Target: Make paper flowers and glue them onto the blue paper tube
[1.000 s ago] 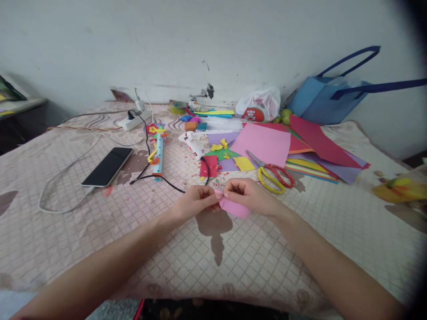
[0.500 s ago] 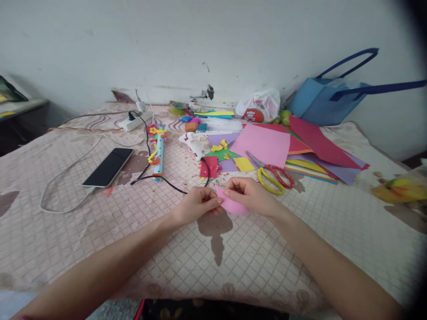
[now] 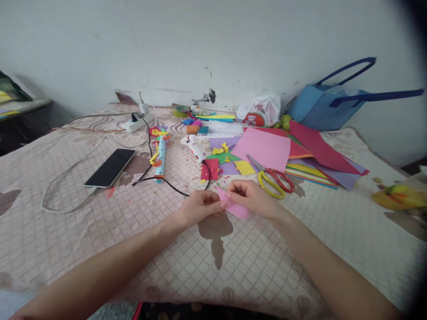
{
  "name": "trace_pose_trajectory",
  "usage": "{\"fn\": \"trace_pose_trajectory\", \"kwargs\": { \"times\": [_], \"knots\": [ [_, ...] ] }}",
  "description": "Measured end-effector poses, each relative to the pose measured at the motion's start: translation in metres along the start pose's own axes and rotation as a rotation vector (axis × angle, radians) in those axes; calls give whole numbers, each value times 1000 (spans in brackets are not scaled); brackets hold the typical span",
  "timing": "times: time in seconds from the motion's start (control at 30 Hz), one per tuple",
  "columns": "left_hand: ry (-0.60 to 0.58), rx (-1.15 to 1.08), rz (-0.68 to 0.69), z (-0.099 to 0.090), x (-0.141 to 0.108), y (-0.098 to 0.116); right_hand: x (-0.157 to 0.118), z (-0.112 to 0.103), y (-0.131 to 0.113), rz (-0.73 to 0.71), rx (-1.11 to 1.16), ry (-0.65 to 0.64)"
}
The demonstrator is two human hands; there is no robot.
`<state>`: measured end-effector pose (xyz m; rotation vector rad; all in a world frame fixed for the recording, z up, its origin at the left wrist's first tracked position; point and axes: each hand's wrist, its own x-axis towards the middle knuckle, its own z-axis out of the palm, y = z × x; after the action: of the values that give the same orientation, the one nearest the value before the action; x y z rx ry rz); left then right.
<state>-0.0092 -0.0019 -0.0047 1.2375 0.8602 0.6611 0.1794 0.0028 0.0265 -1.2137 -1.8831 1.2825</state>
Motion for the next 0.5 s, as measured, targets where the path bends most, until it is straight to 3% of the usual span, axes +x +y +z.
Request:
{"fn": "trace_pose_trajectory", "kwargs": {
  "times": [0.1, 0.3, 0.5],
  "knots": [
    [68, -72, 11, 1, 0, 2, 0, 1, 2, 13, 3, -27],
    [73, -41, 15, -1, 1, 1, -1, 3, 4, 27, -2, -53],
    [152, -32, 58, 0, 1, 3, -1, 4, 2, 9, -1, -62]
  ]
}}
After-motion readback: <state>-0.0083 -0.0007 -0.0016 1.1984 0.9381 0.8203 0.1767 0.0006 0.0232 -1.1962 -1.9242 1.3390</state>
